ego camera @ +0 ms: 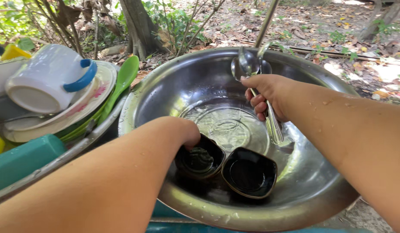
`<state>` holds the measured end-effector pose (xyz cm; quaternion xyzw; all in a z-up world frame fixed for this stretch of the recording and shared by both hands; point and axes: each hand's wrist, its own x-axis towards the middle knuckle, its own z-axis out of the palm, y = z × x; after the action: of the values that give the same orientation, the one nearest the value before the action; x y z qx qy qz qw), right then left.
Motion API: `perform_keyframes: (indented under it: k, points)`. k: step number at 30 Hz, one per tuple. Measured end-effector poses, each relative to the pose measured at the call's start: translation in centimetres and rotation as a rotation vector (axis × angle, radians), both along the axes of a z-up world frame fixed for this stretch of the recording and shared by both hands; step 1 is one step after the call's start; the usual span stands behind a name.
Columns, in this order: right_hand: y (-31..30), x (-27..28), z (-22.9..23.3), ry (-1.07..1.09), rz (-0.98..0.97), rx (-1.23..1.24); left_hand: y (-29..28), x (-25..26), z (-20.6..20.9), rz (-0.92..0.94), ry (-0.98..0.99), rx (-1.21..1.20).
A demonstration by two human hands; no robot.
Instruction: The person washes various dishes, including plastic cups, glass mugs, bowls, and spoons, by rinsing them under a running outdoor faucet and scrubbing them in basins of water.
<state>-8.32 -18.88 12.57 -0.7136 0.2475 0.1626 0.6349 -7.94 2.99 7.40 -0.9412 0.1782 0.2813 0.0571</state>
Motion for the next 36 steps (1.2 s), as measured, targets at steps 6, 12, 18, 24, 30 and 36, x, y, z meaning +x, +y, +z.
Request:
perform_keyframes:
  k: [6,12,18,24,30,36]
  points:
    - [-0.6,-1.1,-0.3,-0.103,-0.073,-0.089,-1.6,-3.0,3.4,0.023,-0.590,-0.467]
    - [-1.9,-1.2,-1.1,-0.154,-0.137,-0.063,-4.9,-3.7,-0.6,0.059,-0.402,-0.662]
    - [-2.0,-2.0,-2.8,-0.095,-0.065,-0.007,-5.6,-4.9,-4.1,0.035,-0.225,-0.487]
    - [-1.1,-2.3,-3.4,-0.054,0.026,-0.054,-6.9,-2.7,-4.9,0.184,0.167,-0.413]
    - [0.1,-1.6,-2.7,-0.061,0.048,-0.158,-4.9,0.1,-4.6,0.168,-0.019,-0.350]
    - [3.4,0.7,-2.2,-0.266,-0.003,-0.173,0.5,-3.4,2.5,0.122,-0.649,-0.398]
